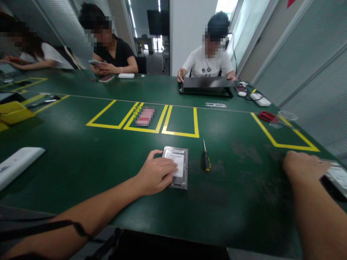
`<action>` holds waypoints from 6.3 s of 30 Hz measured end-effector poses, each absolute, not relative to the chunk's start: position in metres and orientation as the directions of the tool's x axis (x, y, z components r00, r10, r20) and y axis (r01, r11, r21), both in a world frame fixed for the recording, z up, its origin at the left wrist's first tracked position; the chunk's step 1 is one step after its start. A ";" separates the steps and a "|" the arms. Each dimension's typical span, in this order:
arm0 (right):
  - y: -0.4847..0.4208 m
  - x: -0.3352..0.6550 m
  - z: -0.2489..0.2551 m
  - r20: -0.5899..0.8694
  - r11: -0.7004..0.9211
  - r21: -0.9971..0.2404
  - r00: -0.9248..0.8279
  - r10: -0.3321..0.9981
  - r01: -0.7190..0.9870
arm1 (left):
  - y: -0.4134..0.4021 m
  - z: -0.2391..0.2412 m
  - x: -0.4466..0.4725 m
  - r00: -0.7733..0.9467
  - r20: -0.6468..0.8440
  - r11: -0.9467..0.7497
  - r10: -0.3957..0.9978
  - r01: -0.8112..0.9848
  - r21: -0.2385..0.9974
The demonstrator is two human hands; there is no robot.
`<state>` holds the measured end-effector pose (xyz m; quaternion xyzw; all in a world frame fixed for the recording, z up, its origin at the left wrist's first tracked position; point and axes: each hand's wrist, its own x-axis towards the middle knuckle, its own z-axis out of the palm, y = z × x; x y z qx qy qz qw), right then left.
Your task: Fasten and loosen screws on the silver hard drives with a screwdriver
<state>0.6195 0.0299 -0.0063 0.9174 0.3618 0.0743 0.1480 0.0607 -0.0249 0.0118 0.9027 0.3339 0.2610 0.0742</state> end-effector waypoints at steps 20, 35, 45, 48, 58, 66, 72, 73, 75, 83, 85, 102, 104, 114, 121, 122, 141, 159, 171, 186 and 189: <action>0.036 0.483 0.080 0.214 -0.481 0.009 0.468 0.857 0.877 | -0.025 0.016 0.058 0.648 0.417 -0.770 0.637 0.545 0.331; -0.017 0.289 0.046 0.291 0.369 -0.633 -0.233 0.928 0.680 | -0.022 0.019 0.053 0.705 0.386 -0.803 0.595 0.501 0.323; -0.025 0.291 0.022 0.259 0.368 -0.671 -0.261 0.930 0.644 | -0.026 0.025 0.052 0.746 0.360 -0.828 0.560 0.507 0.239; -0.029 0.292 0.021 0.290 0.402 -0.632 -0.279 0.916 0.662 | -0.025 0.025 0.052 0.752 0.378 -0.841 0.541 0.495 0.219; -0.028 0.293 0.011 0.305 0.427 -0.607 -0.299 0.904 0.670 | -0.017 0.022 0.066 0.672 0.541 -0.847 0.505 0.507 0.161; -0.028 0.297 0.015 0.315 0.414 -0.675 -0.269 0.910 0.611 | -0.011 0.031 0.087 0.761 0.471 -0.855 0.447 0.517 -0.024; -0.027 0.297 0.012 0.265 0.381 -0.783 -0.291 0.919 0.491 | 0.000 0.024 0.090 0.747 0.536 -0.866 0.393 0.497 -0.057; -0.026 0.297 0.011 0.254 0.372 -0.795 -0.294 0.921 0.480 | 0.002 0.023 0.089 0.747 0.547 -0.871 0.377 0.487 -0.064; -0.026 0.298 0.010 0.245 0.360 -0.811 -0.291 0.925 0.461 | 0.007 0.021 0.089 0.753 0.564 -0.882 0.339 0.464 -0.089; -0.026 0.298 0.016 0.250 0.362 -0.841 -0.304 0.919 0.402 | 0.015 0.020 0.088 0.760 0.628 -0.906 0.165 0.369 -0.209; -0.025 0.297 0.015 0.264 0.375 -0.824 -0.297 0.918 0.424 | 0.014 0.020 0.088 0.747 0.653 -0.898 0.120 0.362 -0.249; -0.034 0.296 0.020 0.387 0.454 -0.658 -0.248 0.888 0.601 | 0.011 0.027 0.088 0.638 0.748 -0.887 0.182 0.436 -0.156; -0.033 0.299 0.019 0.409 0.415 -0.484 -0.220 0.886 0.771 | 0.012 0.027 0.089 0.585 0.770 -0.897 0.256 0.441 -0.036; -0.032 0.304 0.022 0.069 -0.043 0.046 0.039 0.997 0.998 | 0.012 0.031 0.077 0.519 0.772 -0.916 0.367 0.345 0.204; -0.035 0.303 0.029 -0.078 -0.093 0.036 0.096 0.992 0.995 | 0.006 0.037 0.072 0.538 0.749 -0.914 0.386 0.332 0.233; -0.034 0.304 0.029 -0.096 -0.089 0.038 0.092 0.991 0.995 | 0.005 0.038 0.072 0.549 0.746 -0.919 0.378 0.324 0.227; -0.036 0.302 0.032 -0.109 -0.045 0.012 0.046 0.993 0.999 | -0.019 0.037 0.092 0.930 0.311 -0.979 0.198 0.172 0.108; -0.035 0.303 0.031 -0.115 -0.044 0.010 0.045 0.992 0.999 | -0.026 0.031 0.092 0.921 0.289 -0.965 0.261 0.243 0.098; -0.036 0.303 0.029 -0.094 -0.040 0.007 0.041 0.995 0.999 | -0.026 0.035 0.098 0.907 0.224 -0.928 0.357 0.317 0.196; -0.035 0.304 0.032 -0.117 -0.041 -0.017 0.038 0.992 0.999 | -0.020 0.040 0.097 0.917 0.231 -0.944 0.324 0.300 0.133; -0.035 0.304 0.031 -0.111 -0.042 -0.017 0.040 0.993 0.999 | -0.019 0.039 0.097 0.923 0.229 -0.949 0.310 0.288 0.124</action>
